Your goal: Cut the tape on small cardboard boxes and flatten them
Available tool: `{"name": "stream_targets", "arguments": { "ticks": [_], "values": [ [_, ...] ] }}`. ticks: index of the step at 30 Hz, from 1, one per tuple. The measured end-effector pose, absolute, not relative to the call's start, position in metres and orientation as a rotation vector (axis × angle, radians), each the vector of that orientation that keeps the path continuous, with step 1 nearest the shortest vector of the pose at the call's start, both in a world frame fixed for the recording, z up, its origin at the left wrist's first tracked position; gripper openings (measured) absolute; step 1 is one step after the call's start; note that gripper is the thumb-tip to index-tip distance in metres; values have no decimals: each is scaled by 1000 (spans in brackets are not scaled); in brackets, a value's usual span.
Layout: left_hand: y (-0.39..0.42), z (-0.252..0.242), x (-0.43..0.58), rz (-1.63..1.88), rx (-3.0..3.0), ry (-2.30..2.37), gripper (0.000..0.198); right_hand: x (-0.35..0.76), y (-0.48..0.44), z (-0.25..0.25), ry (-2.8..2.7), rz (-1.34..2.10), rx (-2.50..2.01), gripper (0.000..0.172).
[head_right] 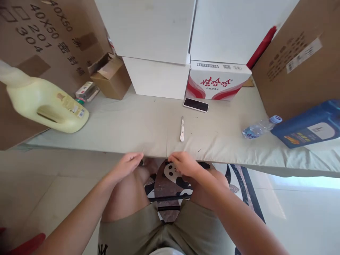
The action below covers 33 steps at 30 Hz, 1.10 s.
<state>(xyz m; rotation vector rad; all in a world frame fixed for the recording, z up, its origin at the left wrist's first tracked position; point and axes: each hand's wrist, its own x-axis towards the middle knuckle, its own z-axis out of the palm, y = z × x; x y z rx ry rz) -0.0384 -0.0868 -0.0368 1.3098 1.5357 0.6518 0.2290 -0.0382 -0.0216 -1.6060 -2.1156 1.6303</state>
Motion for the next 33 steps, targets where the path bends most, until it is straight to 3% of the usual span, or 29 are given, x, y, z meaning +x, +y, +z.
{"name": "stream_targets", "arguments": {
  "ticks": [3,8,10,12,14,16,33],
  "values": [
    [-19,-30,-22,877,1133,1379,59,241,8,-14,-1926,1254,-1730,49],
    [60,-45,19,1031,947,1037,60,276,122,-40,-1880,530,-1761,33],
    [65,-49,27,1009,950,988,60,290,169,-52,-2011,384,-1711,46],
    [64,-48,29,987,954,923,59,301,210,-61,-2132,286,-1742,70],
    [64,-46,26,976,964,893,57,308,242,-64,-2216,292,-1863,92],
    [65,-45,20,990,956,907,56,313,264,-63,-2287,369,-1965,102],
    [56,-46,12,878,1145,1154,50,313,284,-60,-2289,510,-2085,102]
  ]
}}
